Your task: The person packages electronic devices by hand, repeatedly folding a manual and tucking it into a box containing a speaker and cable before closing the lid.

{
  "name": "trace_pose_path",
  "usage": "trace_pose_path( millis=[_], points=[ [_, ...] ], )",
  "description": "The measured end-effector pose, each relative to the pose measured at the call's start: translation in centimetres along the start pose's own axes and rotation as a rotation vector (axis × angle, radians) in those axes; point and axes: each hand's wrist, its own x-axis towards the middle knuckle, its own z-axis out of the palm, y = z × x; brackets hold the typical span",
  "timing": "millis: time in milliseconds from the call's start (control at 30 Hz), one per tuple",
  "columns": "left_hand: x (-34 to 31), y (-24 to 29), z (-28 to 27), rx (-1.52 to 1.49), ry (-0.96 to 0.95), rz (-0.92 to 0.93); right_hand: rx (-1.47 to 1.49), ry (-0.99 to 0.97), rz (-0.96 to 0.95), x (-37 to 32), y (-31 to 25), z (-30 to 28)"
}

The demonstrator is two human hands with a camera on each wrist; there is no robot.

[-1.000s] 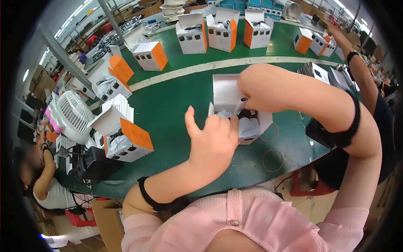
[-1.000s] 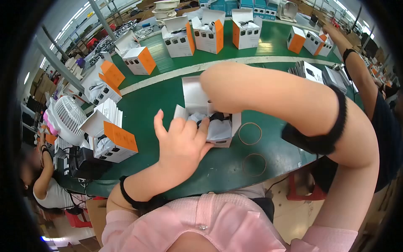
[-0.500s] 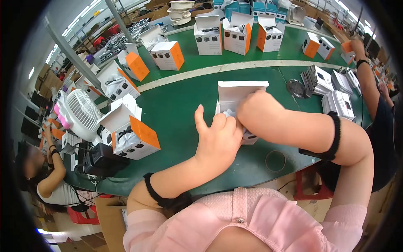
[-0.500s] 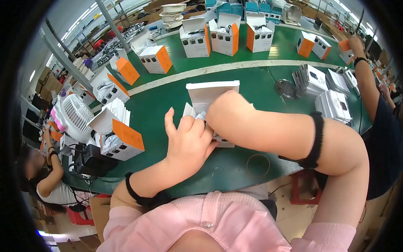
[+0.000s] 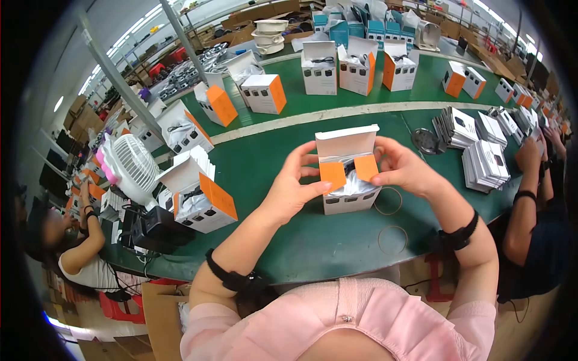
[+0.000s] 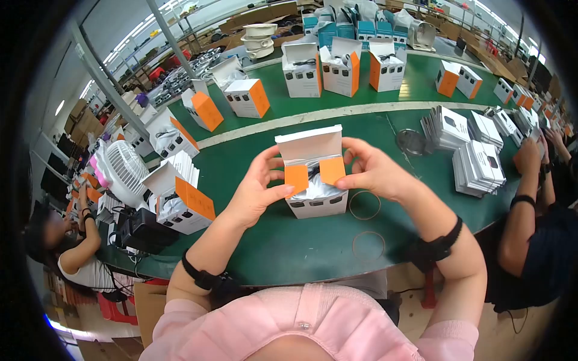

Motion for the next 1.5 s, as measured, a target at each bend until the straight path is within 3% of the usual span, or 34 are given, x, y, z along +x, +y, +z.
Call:
trace_pose_path(
  millis=[67,100,133,167,233,267,300,367,400,467,567,733,900,1067,1133,1267,1433,1500],
  points=[
    [0.5,0.4,0.0,0.068,-0.130,0.065,0.019,0.009,-0.020,0.4,0.0,0.4],
    [0.4,0.5,-0.1,0.069,-0.117,0.066,-0.260,0.001,-0.123,0.3,0.2,-0.2],
    [0.1,0.6,-0.6,0.272,-0.155,0.180,-0.537,-0.007,-0.228,0.5,0.4,-0.2],
    [0.1,0.7,-0.8,0.481,-0.197,0.294,-0.535,-0.014,-0.233,0.5,0.2,0.0],
    [-0.4,0.9,-0.6,0.431,-0.200,0.278,-0.839,-0.082,-0.585,-0.2,-0.6,0.8],
    [-0.6,0.9,-0.6,0.647,-0.207,0.461,-0.914,-0.192,-0.690,-0.1,-0.8,0.7],
    [-0.8,1.0,-0.6,0.862,-0.214,0.645,-0.912,-0.190,-0.691,-0.4,-1.5,0.5],
    [-1.5,1.2,0.1,0.799,-0.189,0.645,-0.895,-0.380,-0.498,-1.2,-3.1,0.2],
    [-1.6,1.2,0.1,0.791,-0.180,0.648,-0.858,-0.376,-0.484,-1.3,-3.0,0.2],
    [-1.7,1.1,0.1,0.785,-0.174,0.651,-0.825,-0.338,-0.524,-0.7,-1.7,0.0],
    [-1.5,0.5,-0.1,0.700,-0.177,0.494,-0.793,-0.257,-0.544,-0.1,-0.7,0.0],
    [-1.1,0.1,-0.1,0.946,-0.184,0.664,-0.826,-0.207,-0.538,-0.1,-0.7,0.1],
    [-2.1,-0.6,0.1,1.060,-0.195,0.720,-0.982,-0.211,-0.724,-0.8,-0.3,0.4],
    [-2.1,0.1,0.2,1.044,-0.196,0.669,-1.071,-0.255,-0.601,-0.7,-1.5,0.0],
    [-1.4,-0.5,-0.1,0.999,-0.180,0.667,-0.582,-0.176,-0.556,0.4,-0.4,-0.7],
    [-1.2,-0.6,0.2,0.975,-0.159,0.668,-0.544,-0.202,-0.574,0.8,0.3,-1.2],
    [-1.2,-1.0,0.1,1.064,-0.142,0.722,-0.771,-0.182,-0.751,0.0,1.0,-0.9],
    [-1.5,-1.2,0.0,1.090,-0.163,0.776,-0.922,-0.177,-0.737,-0.4,0.6,-0.6]
  ],
)
